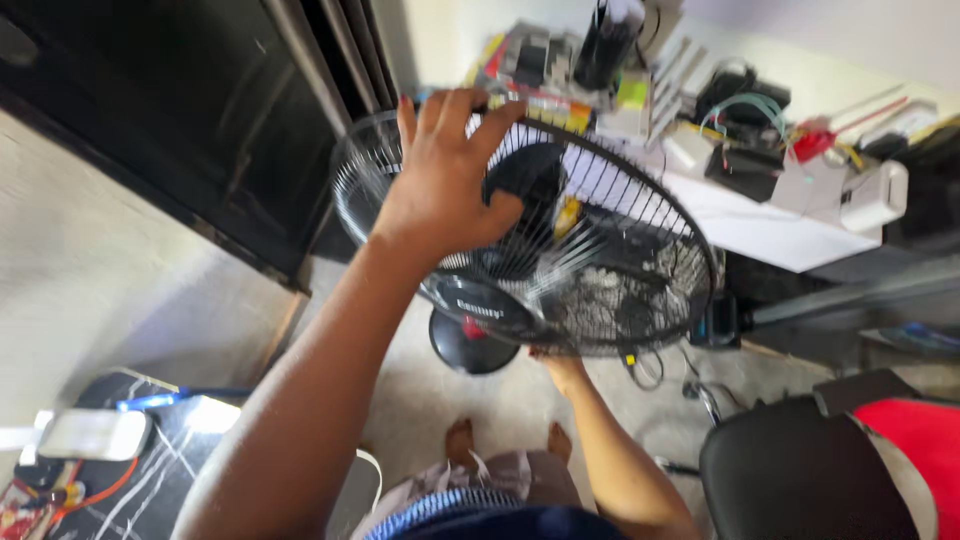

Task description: The person reassembles a standing electric fan by hand. They attach the fan blades to the motor hub, secure them with a central nut, and then fit both the rear and front wire cages onto the fan head.

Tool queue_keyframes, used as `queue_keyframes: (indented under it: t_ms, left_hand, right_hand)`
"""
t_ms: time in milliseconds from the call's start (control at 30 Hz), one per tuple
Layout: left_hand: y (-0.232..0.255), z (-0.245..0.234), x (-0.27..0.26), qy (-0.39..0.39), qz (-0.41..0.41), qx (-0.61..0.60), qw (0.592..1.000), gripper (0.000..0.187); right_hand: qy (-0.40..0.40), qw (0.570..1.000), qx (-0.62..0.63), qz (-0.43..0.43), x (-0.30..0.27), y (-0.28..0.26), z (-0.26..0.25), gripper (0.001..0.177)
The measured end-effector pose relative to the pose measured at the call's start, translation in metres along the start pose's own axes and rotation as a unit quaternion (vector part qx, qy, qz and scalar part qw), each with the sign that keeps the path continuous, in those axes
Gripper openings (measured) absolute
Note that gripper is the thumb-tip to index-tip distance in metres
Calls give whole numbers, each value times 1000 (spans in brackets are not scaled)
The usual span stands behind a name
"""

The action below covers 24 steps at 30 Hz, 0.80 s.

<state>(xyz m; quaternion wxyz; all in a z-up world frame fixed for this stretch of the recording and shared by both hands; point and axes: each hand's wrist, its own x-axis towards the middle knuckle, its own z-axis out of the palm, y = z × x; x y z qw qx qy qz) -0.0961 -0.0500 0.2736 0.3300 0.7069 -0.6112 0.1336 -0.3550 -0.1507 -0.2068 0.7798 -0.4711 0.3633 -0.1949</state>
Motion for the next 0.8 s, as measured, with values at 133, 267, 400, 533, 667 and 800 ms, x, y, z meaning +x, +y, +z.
queue_keyframes:
  t_ms: [133,267,400,533,667,800]
  left_hand:
    - [6,-5,0,0,9,-7,1000,80]
    - [8,-5,-2,6,15,7,1000,83]
    - [8,-2,-7,11,26,21,999,84]
    - [7,2,-8,22,32,42,998,85]
    - [9,-1,-14,31,44,20,998,85]
    - [8,-1,-17,24,47,20,998,84]
  right_hand:
    - [-31,998,27,-48,-8,6,0,37]
    - [-18,998,40,-54,-10,12,-6,31]
    - [0,997,51,-59,-11,18,-6,26]
    - [23,997,64,-23,-15,20,-8,30]
    - [-43,994,94,-35,-15,16,-6,31]
    - [-44,992,119,-16,-16,17,-6,31]
